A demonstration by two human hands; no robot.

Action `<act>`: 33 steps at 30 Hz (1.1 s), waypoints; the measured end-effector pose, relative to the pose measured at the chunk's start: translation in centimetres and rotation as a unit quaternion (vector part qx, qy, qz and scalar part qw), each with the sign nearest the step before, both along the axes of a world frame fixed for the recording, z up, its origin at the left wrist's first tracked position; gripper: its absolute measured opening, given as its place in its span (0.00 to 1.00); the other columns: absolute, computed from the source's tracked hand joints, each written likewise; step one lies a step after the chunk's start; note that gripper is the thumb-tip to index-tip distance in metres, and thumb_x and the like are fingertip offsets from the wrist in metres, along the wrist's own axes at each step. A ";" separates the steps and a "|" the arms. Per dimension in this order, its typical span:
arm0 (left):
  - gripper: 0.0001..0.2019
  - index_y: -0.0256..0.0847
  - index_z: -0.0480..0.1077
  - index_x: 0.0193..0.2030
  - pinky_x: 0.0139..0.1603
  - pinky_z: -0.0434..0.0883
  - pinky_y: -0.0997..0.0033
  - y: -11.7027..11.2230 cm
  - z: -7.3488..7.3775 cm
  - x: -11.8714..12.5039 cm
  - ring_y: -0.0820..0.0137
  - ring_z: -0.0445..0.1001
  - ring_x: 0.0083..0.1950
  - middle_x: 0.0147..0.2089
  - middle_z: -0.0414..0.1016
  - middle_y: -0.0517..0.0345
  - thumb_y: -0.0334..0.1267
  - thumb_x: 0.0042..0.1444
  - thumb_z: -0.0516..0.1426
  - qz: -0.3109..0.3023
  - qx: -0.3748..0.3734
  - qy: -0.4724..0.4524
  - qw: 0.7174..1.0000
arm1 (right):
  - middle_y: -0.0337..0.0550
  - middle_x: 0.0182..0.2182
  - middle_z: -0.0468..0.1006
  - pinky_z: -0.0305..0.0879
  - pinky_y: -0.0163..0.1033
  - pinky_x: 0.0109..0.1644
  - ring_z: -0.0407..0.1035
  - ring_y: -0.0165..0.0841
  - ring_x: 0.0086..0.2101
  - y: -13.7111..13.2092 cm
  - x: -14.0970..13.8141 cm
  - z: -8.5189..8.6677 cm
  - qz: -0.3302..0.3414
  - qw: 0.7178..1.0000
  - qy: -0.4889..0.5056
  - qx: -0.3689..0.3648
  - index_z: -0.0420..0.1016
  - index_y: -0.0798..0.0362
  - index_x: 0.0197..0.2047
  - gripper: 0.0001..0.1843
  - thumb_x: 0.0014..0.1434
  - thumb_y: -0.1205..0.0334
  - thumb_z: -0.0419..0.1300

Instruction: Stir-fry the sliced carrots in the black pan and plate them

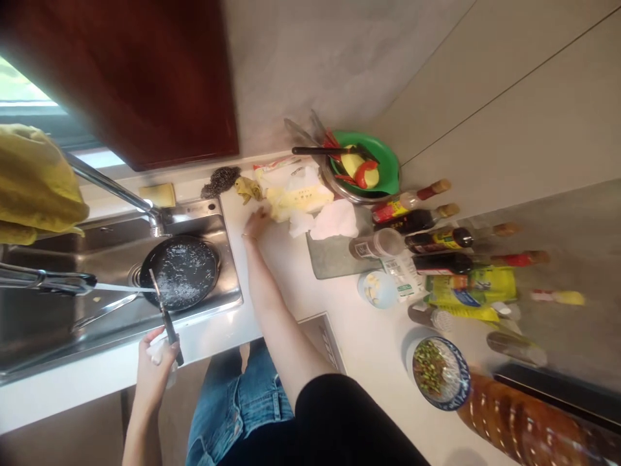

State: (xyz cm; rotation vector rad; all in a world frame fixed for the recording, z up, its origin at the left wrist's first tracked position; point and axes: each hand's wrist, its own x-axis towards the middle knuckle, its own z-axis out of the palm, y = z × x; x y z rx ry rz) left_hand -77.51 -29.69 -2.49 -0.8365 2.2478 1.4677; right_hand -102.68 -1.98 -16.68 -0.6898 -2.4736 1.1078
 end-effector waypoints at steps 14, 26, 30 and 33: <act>0.32 0.41 0.59 0.52 0.42 0.71 0.59 -8.1 1.5 5.3 0.63 0.71 0.42 0.47 0.67 0.50 0.50 0.39 0.61 0.054 -0.114 -0.056 0.990 | 0.59 0.43 0.70 0.68 0.48 0.49 0.69 0.41 0.43 6.9 26.1 0.1 -0.039 0.984 -0.105 0.139 0.75 0.57 0.51 0.23 0.66 0.55 0.45; 0.30 0.43 0.59 0.52 0.31 0.69 0.63 -17.5 0.7 4.3 0.67 0.69 0.26 0.31 0.69 0.62 0.44 0.40 0.62 0.008 -0.022 -0.061 0.998 | 0.63 0.53 0.71 0.70 0.47 0.51 0.68 0.44 0.51 -26.2 32.3 -0.3 0.253 0.929 -0.227 0.146 0.69 0.56 0.62 0.26 0.65 0.70 0.42; 0.31 0.44 0.61 0.52 0.35 0.71 0.61 -22.6 0.0 4.1 0.65 0.72 0.32 0.38 0.72 0.56 0.45 0.39 0.63 -0.029 0.000 -0.031 0.999 | 0.52 0.52 0.73 0.71 0.39 0.47 0.70 0.38 0.45 -40.9 27.5 0.2 0.408 0.892 -0.163 0.105 0.67 0.49 0.63 0.24 0.66 0.68 0.45; 0.33 0.44 0.60 0.54 0.40 0.71 0.60 -26.6 0.1 3.8 0.63 0.74 0.39 0.45 0.71 0.52 0.47 0.41 0.63 -0.060 -0.019 -0.017 0.998 | 0.51 0.52 0.72 0.69 0.36 0.49 0.70 0.35 0.46 -42.8 23.1 0.9 0.342 0.924 -0.136 0.103 0.67 0.52 0.62 0.23 0.66 0.68 0.47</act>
